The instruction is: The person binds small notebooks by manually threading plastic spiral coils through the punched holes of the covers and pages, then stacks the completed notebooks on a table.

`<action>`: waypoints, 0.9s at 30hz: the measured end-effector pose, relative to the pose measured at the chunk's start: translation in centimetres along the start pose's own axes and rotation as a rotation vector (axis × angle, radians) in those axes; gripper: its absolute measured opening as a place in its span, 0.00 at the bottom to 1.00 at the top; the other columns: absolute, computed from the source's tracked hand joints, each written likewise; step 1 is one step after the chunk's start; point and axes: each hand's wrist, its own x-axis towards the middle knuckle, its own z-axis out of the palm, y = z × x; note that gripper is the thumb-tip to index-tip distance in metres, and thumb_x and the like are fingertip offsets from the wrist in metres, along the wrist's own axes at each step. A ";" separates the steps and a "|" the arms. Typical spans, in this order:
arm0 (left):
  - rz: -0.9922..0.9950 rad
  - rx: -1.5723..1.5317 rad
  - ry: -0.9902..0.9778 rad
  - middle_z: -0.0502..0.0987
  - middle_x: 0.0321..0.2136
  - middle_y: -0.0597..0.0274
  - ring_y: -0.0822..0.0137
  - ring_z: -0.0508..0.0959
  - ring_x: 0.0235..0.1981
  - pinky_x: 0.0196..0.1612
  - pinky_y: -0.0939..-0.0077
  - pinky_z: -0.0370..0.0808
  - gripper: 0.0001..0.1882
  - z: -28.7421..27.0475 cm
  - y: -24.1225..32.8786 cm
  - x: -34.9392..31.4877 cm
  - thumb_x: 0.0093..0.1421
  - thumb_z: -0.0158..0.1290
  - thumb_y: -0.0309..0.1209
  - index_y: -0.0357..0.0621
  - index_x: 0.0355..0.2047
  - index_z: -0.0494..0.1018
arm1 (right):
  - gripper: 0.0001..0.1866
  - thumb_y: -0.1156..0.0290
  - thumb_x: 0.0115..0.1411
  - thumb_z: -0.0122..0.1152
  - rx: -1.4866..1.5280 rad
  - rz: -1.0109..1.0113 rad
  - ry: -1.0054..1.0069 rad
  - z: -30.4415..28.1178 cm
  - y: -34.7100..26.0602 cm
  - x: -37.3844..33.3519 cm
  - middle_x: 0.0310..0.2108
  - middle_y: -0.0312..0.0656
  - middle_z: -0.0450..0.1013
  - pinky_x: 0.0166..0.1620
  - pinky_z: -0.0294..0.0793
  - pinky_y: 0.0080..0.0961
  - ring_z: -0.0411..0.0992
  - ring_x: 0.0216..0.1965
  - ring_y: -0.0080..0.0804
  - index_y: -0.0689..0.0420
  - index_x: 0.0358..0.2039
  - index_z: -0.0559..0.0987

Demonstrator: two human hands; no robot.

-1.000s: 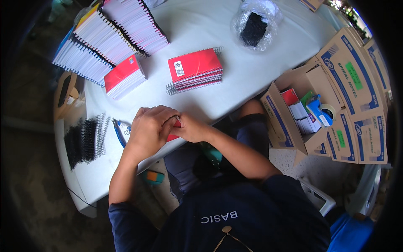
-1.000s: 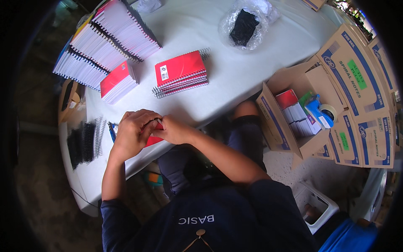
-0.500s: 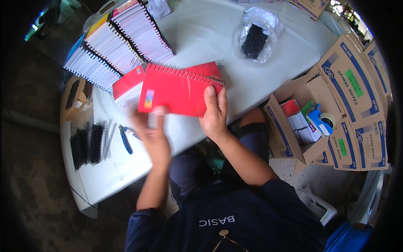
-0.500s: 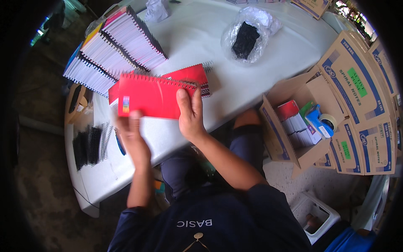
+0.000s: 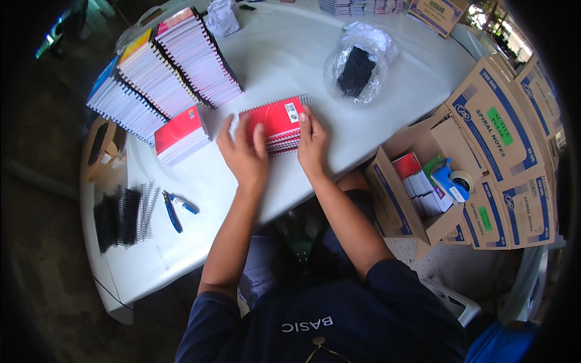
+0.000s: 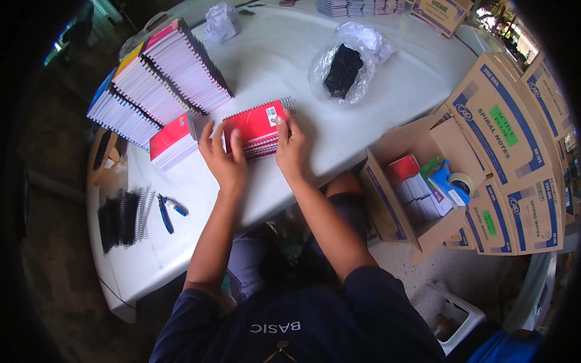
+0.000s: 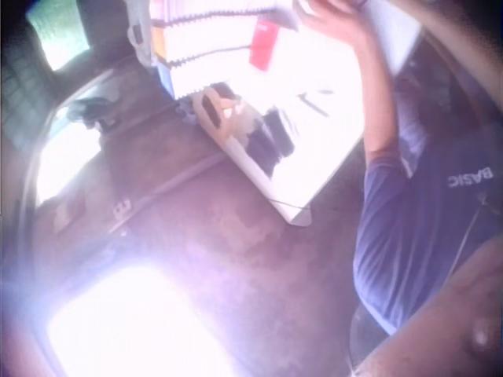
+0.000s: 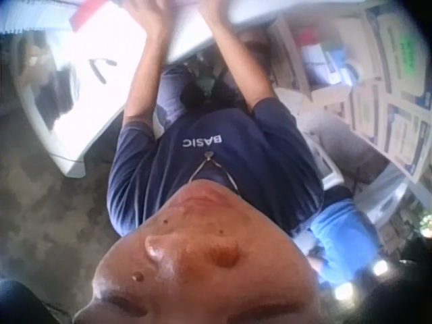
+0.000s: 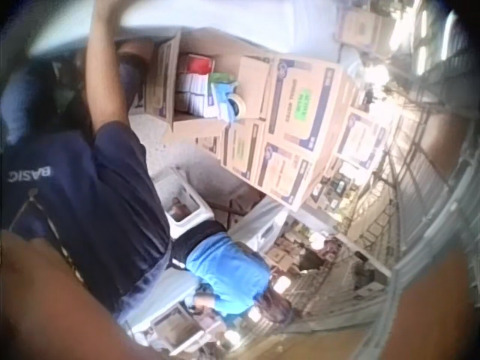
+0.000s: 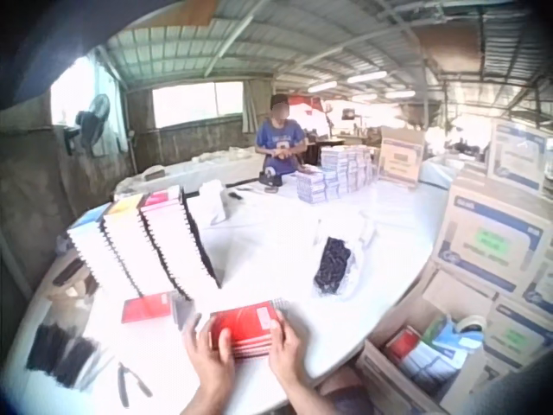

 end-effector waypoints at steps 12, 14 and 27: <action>-0.640 -0.381 0.032 0.74 0.29 0.55 0.66 0.73 0.31 0.37 0.72 0.70 0.18 2.1 -2.2 -0.2 0.63 0.48 0.41 0.34 0.35 0.71 | 0.22 0.64 0.65 0.46 0.086 -0.012 0.231 2.3 1.3 0.9 0.48 0.55 0.70 0.51 0.67 0.25 0.70 0.49 0.35 0.69 0.51 0.68; -0.614 -0.315 0.034 0.75 0.29 0.54 0.66 0.73 0.32 0.38 0.73 0.71 0.19 2.4 -2.5 -0.1 0.64 0.46 0.42 0.34 0.36 0.71 | 0.21 0.65 0.65 0.46 0.062 -0.025 0.258 2.4 1.5 0.8 0.47 0.54 0.71 0.50 0.67 0.25 0.71 0.47 0.35 0.69 0.51 0.69; -0.684 -0.533 -0.012 0.76 0.33 0.59 0.71 0.72 0.36 0.43 0.77 0.68 0.16 3.3 -1.3 -1.1 0.65 0.41 0.34 0.35 0.40 0.73 | 0.18 0.71 0.63 0.44 0.046 -0.057 0.311 1.6 1.7 1.7 0.41 0.50 0.75 0.44 0.70 0.22 0.74 0.40 0.29 0.69 0.48 0.73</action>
